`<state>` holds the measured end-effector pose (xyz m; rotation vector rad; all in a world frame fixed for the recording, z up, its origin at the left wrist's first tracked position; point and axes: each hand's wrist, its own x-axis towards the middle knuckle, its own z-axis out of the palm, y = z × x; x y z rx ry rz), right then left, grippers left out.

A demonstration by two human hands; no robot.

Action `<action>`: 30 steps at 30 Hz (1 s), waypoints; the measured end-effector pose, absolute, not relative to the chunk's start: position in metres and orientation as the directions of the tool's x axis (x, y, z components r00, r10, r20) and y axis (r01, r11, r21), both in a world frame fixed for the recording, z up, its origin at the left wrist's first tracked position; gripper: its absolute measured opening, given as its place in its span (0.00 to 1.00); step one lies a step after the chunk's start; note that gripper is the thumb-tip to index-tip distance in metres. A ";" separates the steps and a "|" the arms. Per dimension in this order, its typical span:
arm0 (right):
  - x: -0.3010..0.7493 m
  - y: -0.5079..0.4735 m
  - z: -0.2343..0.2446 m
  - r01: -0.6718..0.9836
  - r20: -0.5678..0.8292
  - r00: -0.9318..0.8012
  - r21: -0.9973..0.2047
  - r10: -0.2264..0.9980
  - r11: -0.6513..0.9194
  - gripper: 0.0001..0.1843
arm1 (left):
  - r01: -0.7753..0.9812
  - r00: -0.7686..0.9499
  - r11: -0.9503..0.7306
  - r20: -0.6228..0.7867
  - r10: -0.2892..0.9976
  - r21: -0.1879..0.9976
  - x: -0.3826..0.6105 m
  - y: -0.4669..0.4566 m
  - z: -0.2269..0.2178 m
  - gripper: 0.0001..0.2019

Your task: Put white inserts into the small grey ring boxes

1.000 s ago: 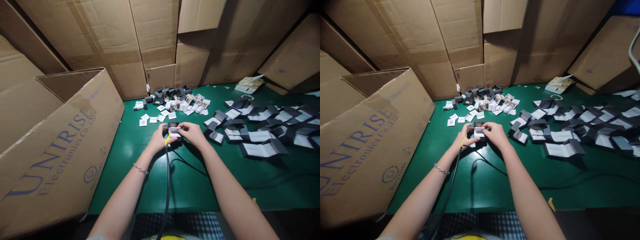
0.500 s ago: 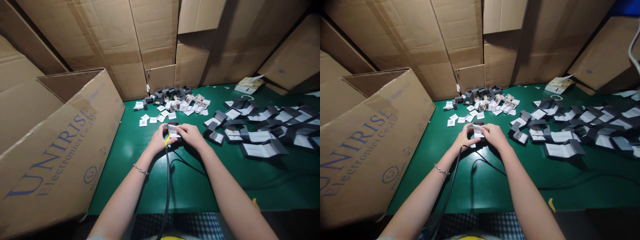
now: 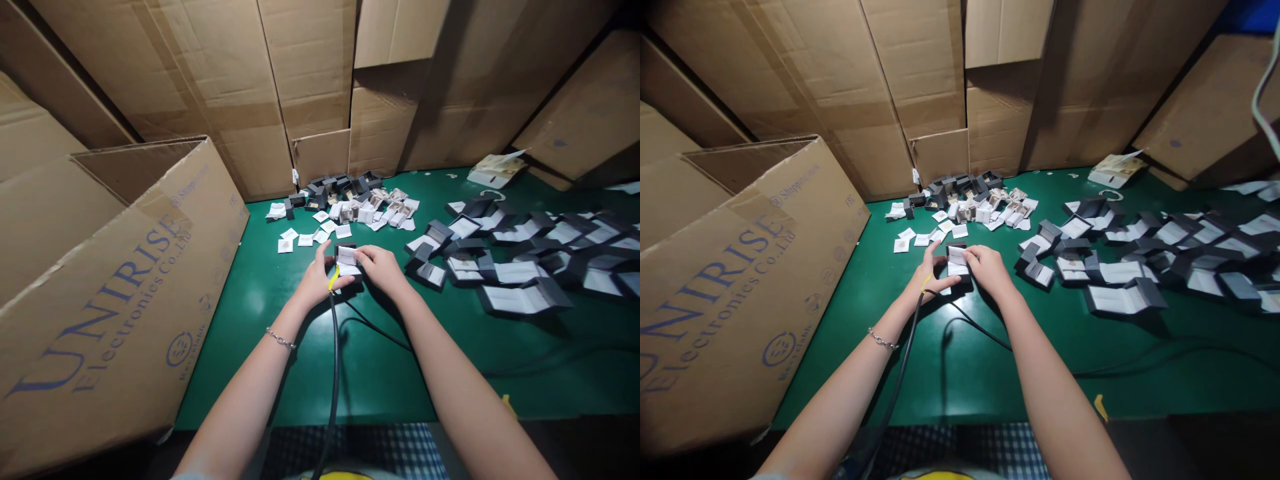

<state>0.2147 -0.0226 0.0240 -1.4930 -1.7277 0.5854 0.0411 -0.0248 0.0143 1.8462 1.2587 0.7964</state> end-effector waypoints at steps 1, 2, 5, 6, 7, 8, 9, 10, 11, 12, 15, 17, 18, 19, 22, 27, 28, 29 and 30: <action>0.214 -0.023 0.024 0.604 0.233 -0.006 -0.774 0.973 0.189 0.12 | 0.473 0.322 -0.235 0.082 0.943 0.849 0.041 -0.025 0.014 0.48; 0.213 -0.023 0.024 0.591 0.216 0.008 -0.788 0.976 0.170 0.13 | 0.469 0.322 -0.238 0.086 0.943 0.851 0.041 -0.025 0.014 0.48; 0.210 -0.024 0.025 0.564 0.182 0.034 -0.815 0.983 0.131 0.13 | 0.458 0.319 -0.239 0.093 0.943 0.856 0.041 -0.025 0.012 0.49; 0.209 -0.024 0.025 0.559 0.179 0.041 -0.819 0.983 0.126 0.13 | 0.452 0.317 -0.238 0.094 0.944 0.860 0.041 -0.025 0.012 0.49; 0.209 -0.025 0.026 0.556 0.179 0.048 -0.822 0.983 0.122 0.14 | 0.445 0.317 -0.237 0.096 0.943 0.864 0.041 -0.025 0.011 0.49; 0.208 -0.025 0.026 0.554 0.180 0.057 -0.824 0.982 0.119 0.14 | 0.438 0.319 -0.238 0.097 0.943 0.867 0.041 -0.025 0.011 0.50; 0.207 -0.025 0.026 0.550 0.183 0.068 -0.827 0.981 0.116 0.14 | 0.433 0.321 -0.239 0.099 0.942 0.869 0.041 -0.025 0.011 0.50; 0.206 -0.026 0.026 0.547 0.186 0.079 -0.829 0.979 0.114 0.14 | 0.429 0.324 -0.241 0.101 0.941 0.870 0.041 -0.025 0.011 0.50; 0.205 -0.026 0.026 0.544 0.190 0.090 -0.832 0.978 0.111 0.14 | 0.428 0.327 -0.244 0.103 0.939 0.870 0.041 -0.025 0.010 0.50; 0.204 -0.027 0.026 0.542 0.195 0.103 -0.833 0.975 0.109 0.14 | 0.429 0.328 -0.247 0.105 0.939 0.869 0.041 -0.025 0.010 0.50; 0.201 -0.029 0.027 0.538 0.217 0.148 -0.837 0.965 0.105 0.15 | 0.436 0.329 -0.253 0.109 0.938 0.863 0.041 -0.025 0.011 0.49; 0.199 -0.031 0.027 0.535 0.226 0.179 -0.839 0.957 0.098 0.15 | 0.440 0.329 -0.259 0.114 0.937 0.860 0.041 -0.025 0.011 0.49; 0.198 -0.032 0.027 0.534 0.227 0.194 -0.840 0.954 0.092 0.16 | 0.441 0.331 -0.262 0.115 0.937 0.858 0.041 -0.025 0.011 0.49; 0.198 -0.032 0.027 0.532 0.227 0.210 -0.842 0.951 0.083 0.16 | 0.441 0.333 -0.264 0.116 0.936 0.858 0.041 -0.026 0.011 0.49; 0.199 -0.032 0.025 0.527 0.226 0.258 -0.848 0.940 0.059 0.16 | 0.437 0.335 -0.267 0.120 0.935 0.859 0.042 -0.026 0.012 0.49; 0.200 -0.029 0.021 0.524 0.214 0.321 -0.851 0.923 0.015 0.15 | 0.457 0.337 -0.264 0.109 0.935 0.849 0.043 -0.027 0.012 0.50; 0.200 -0.028 0.021 0.528 0.211 0.333 -0.849 0.919 0.003 0.15 | 0.459 0.342 -0.264 0.106 0.934 0.848 0.043 -0.027 0.012 0.50; 0.200 -0.027 0.020 0.531 0.207 0.341 -0.847 0.917 -0.006 0.14 | 0.460 0.345 -0.265 0.104 0.933 0.848 0.043 -0.027 0.011 0.51; 0.200 -0.027 0.020 0.532 0.202 0.347 -0.847 0.916 -0.015 0.13 | 0.458 0.349 -0.266 0.104 0.931 0.848 0.043 -0.027 0.011 0.51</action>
